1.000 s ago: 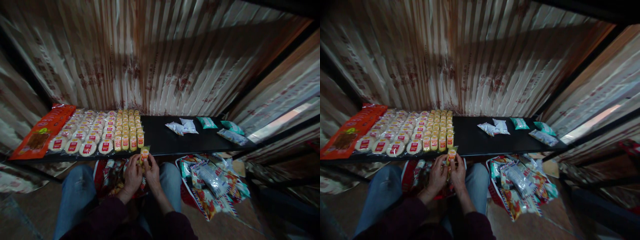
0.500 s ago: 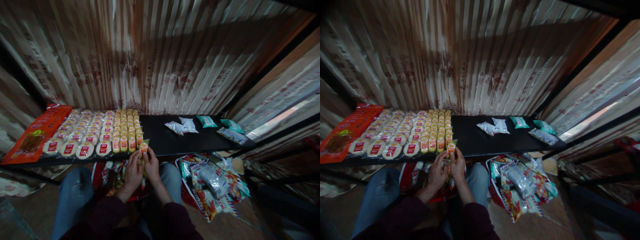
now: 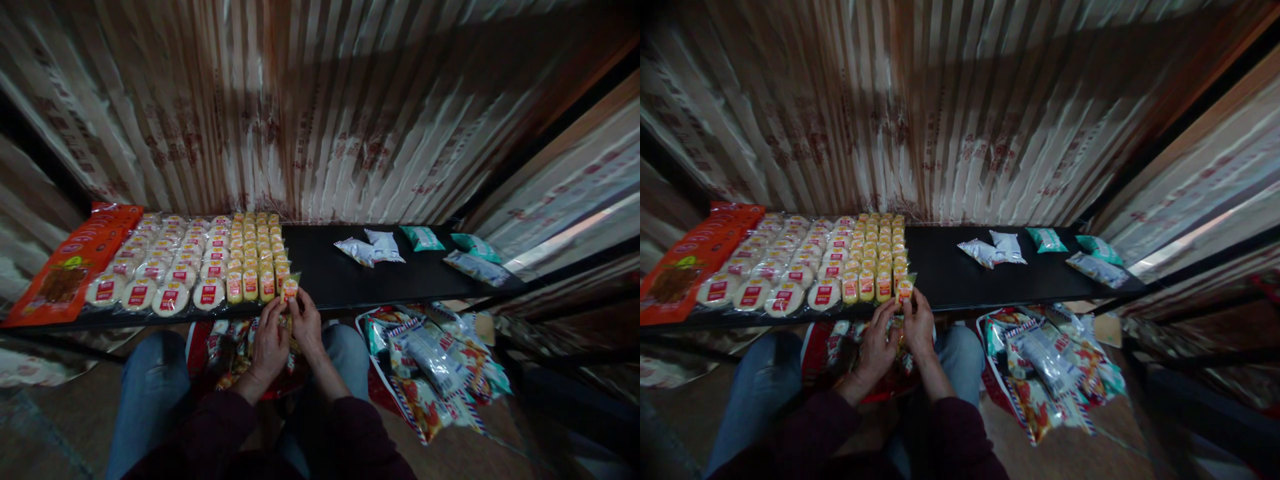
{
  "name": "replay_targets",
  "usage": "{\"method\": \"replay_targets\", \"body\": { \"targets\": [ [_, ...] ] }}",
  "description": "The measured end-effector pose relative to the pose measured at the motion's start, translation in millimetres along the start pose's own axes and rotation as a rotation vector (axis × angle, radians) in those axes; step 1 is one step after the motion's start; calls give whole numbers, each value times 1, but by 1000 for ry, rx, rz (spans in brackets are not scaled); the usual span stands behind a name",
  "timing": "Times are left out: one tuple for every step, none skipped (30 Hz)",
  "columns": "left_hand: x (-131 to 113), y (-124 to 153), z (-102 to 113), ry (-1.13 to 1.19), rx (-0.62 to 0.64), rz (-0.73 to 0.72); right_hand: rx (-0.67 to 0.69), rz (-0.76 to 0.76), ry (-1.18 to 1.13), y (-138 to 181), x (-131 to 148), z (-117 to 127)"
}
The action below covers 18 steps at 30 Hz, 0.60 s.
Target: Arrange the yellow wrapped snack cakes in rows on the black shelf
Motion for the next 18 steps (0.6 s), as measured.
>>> {"method": "replay_targets", "body": {
  "targets": [
    [0, 0, 0, 1, 0, -4, 0, 7, 0, -1, 1, 0],
    [0, -1, -1, 1, -1, -7, 0, 13, 0, -2, 3, 0],
    [0, -1, -1, 2, -4, -8, -1, 17, 0, -3, 4, 1],
    [0, -1, -2, 1, -5, -9, -2, 18, 3, -4, 4, 1],
    [0, -1, -3, 0, -7, -9, -2, 19, 8, -5, 5, 1],
    [0, -2, -3, -3, -8, -10, -1, 21, 15, -6, 5, 1],
    [0, -2, -4, -8, -10, -9, 1, 27, 20, -7, 6, 1],
    [0, -2, -4, -13, -11, -9, 1, 34, 25, -8, 7, 1],
    [-1, -2, -4, -18, -10, -10, 0, 41, 28, -9, 8, 1],
    [-1, -3, -3, -23, -9, -12, -6, 44, 27, -9, 8, 1],
    [-1, -3, -3, -27, -8, -16, -10, 46, 24, -10, 9, 1],
    [-2, -4, -2, -30, -5, -21, -12, 45, 18, -10, 9, 1],
    [-2, -4, -1, -32, -2, -29, -10, 44, 12, -10, 9, 0],
    [-3, -4, -1, -34, 3, -36, -4, 42, 5, -11, 9, 0],
    [-4, -4, 0, -35, 7, -41, 4, 39, -3, -11, 8, -1],
    [-4, -4, 0, -35, 11, -43, 13, 35, -9, -10, 7, -2],
    [-4, -3, 0, -34, 14, -44, 21, 30, -12, -10, 6, -2],
    [-5, -3, 0, -33, 13, -43, 25, 24, -12, -10, 5, -2]
  ]
}}
Point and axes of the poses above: each hand's wrist, its own y-axis away from the middle knuckle, its own z-axis out of the back of the hand, x = y × z, the point moved 9 cm from there along -y, towards the middle knuckle, and after that the axes turned 15 degrees about -x, right-handed, at the moved point
